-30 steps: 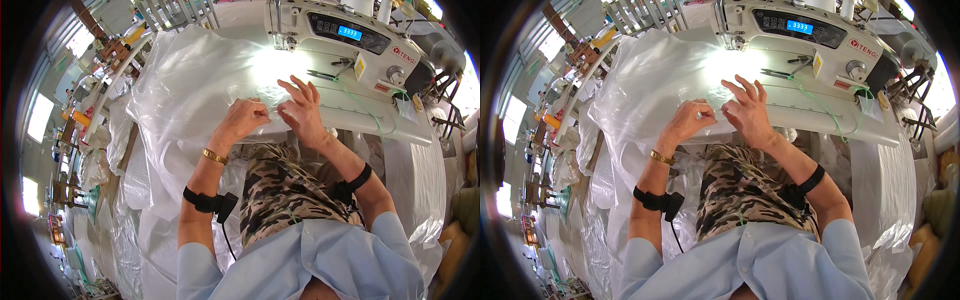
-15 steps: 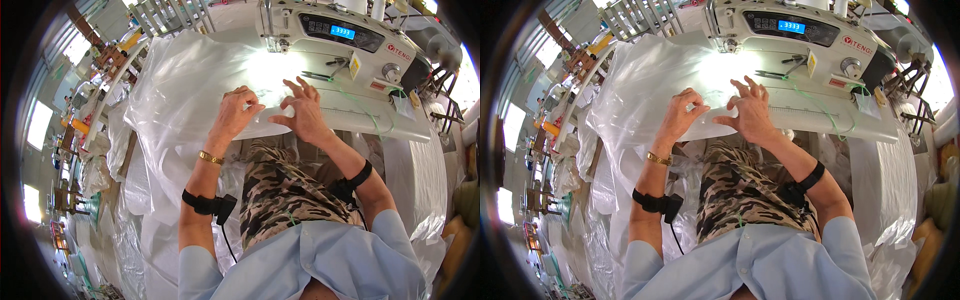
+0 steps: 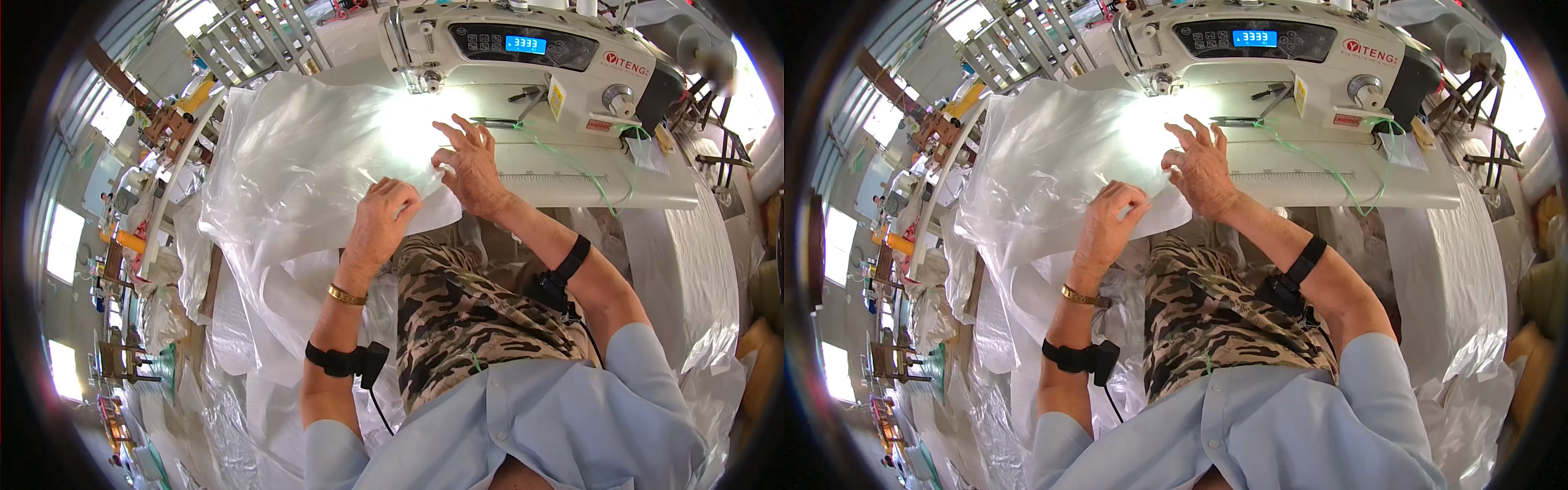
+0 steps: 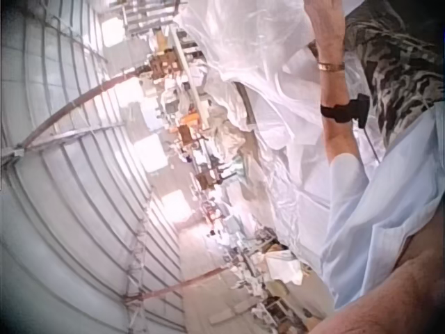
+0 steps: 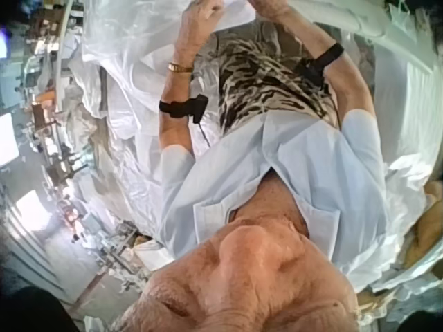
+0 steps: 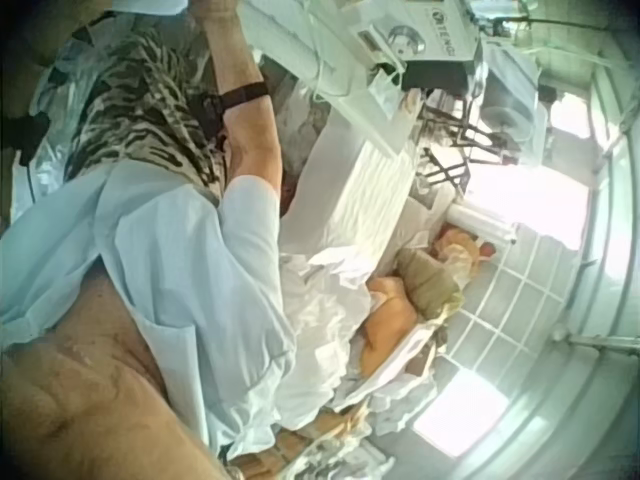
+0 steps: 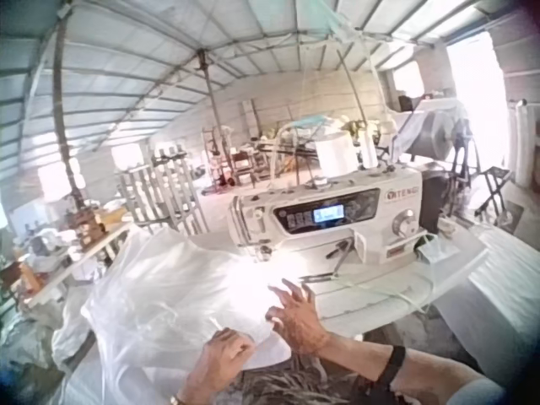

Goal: The person is using an industrial sewing machine to sew large sheets of white synthetic or plastic fabric.

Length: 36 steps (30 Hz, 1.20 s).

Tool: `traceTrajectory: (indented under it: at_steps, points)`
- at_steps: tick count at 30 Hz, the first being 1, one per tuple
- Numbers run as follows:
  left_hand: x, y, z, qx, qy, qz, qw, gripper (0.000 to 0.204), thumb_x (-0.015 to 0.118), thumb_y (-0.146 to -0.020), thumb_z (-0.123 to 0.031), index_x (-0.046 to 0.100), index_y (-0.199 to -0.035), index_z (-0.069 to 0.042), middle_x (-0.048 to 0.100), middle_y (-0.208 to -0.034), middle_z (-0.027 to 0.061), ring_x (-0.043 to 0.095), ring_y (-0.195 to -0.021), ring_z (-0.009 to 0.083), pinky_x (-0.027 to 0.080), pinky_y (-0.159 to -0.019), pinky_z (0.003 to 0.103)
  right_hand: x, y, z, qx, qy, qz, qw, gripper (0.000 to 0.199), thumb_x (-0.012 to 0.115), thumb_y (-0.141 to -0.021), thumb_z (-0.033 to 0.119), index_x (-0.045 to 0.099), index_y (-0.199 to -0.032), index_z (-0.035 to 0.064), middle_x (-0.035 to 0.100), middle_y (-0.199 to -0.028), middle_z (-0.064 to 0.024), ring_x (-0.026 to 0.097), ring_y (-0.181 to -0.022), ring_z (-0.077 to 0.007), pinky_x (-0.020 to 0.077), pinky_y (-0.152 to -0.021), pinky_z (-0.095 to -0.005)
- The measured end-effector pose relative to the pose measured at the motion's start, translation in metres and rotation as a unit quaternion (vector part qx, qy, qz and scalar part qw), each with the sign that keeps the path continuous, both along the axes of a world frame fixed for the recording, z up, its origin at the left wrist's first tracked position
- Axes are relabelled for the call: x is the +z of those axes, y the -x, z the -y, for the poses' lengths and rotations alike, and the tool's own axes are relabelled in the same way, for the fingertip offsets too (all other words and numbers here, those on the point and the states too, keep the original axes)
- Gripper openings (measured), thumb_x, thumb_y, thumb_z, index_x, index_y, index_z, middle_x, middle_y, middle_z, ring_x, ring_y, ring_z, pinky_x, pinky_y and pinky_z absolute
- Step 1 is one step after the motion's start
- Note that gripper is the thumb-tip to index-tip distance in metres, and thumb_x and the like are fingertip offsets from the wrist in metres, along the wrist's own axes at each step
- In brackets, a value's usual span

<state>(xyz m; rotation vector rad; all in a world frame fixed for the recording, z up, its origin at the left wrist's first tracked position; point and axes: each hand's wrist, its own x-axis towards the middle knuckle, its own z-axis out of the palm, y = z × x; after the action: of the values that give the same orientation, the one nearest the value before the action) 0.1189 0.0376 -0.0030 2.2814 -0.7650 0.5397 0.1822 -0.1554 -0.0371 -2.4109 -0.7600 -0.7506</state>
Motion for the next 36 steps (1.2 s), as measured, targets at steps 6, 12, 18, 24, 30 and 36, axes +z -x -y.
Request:
traceTrajectory:
  at_steps: [6, 12, 18, 24, 30, 36]
  points:
    - [-0.041, 0.001, 0.014, 0.016, -0.031, 0.013, 0.999, 0.013, 0.066, -0.082, -0.002, 0.056, -0.091, -0.002, 0.061, -0.085, 0.0107, 0.06, -0.082, 0.03, 0.047, -0.075, 0.039, -0.001, 0.024, 0.011, -0.007, -0.01, 0.029, 1.0, 0.019, 0.071, -0.078, 0.009, 0.063, -0.095, 0.0108, 0.044, -0.14, -0.0107, 0.031, -0.137, -0.0325, 0.0239, -0.11, -0.0528]
    - [-0.061, 0.003, 0.026, 0.037, -0.026, 0.073, 0.996, 0.021, 0.066, -0.079, 0.0, 0.057, -0.098, -0.005, 0.06, -0.086, 0.0104, 0.059, -0.083, 0.0299, 0.046, -0.077, 0.039, -0.012, 0.074, 0.021, -0.035, -0.148, -0.223, 0.963, 0.022, 0.071, -0.086, 0.018, 0.063, -0.097, 0.0006, 0.067, -0.097, -0.0132, 0.067, -0.081, -0.0283, 0.0521, -0.072, -0.034]
    - [-0.063, 0.01, 0.025, 0.043, -0.082, 0.09, 0.992, 0.027, 0.066, -0.077, 0.002, 0.062, -0.103, -0.004, 0.058, -0.092, 0.0085, 0.058, -0.09, 0.0272, 0.043, -0.083, 0.04, -0.031, 0.077, 0.011, 0.01, -0.302, -0.377, 0.875, 0.036, 0.065, -0.092, 0.029, 0.067, -0.098, -0.0062, 0.067, -0.077, -0.0147, 0.066, -0.074, -0.0184, 0.0507, -0.065, -0.0337]
    - [-0.066, 0.012, 0.027, 0.044, -0.081, 0.109, 0.99, 0.035, 0.067, -0.075, 0.002, 0.066, -0.109, -0.003, 0.056, -0.089, 0.0076, 0.057, -0.087, 0.0254, 0.042, -0.086, 0.04, -0.045, 0.067, -0.001, 0.027, -0.338, -0.347, 0.874, 0.031, 0.055, -0.095, 0.017, 0.064, -0.106, -0.0106, 0.068, -0.082, -0.0135, 0.065, -0.082, -0.0133, 0.0519, -0.074, -0.0289]
    - [-0.064, 0.015, 0.029, 0.058, -0.109, 0.137, 0.983, 0.037, 0.067, -0.073, 0.003, 0.067, -0.11, -0.004, 0.052, -0.085, 0.0059, 0.056, -0.084, 0.0235, 0.042, -0.092, 0.04, -0.044, 0.068, 0.004, 0.098, -0.4, -0.396, 0.821, 0.027, 0.047, -0.098, 0.009, 0.065, -0.105, -0.0095, 0.069, -0.085, -0.0099, 0.064, -0.084, -0.0122, 0.0513, -0.077, -0.0273]
    - [-0.061, 0.017, 0.03, 0.07, -0.154, 0.163, 0.972, 0.025, 0.067, -0.078, -0.003, 0.07, -0.103, -0.006, 0.05, -0.082, 0.0029, 0.057, -0.082, 0.0182, 0.037, -0.099, 0.044, -0.045, 0.061, 0.003, 0.146, -0.457, -0.429, 0.765, 0.026, 0.05, -0.1, 0.015, 0.068, -0.098, -0.0044, 0.068, -0.083, -0.0061, 0.062, -0.078, -0.0094, 0.0516, -0.072, -0.0256]
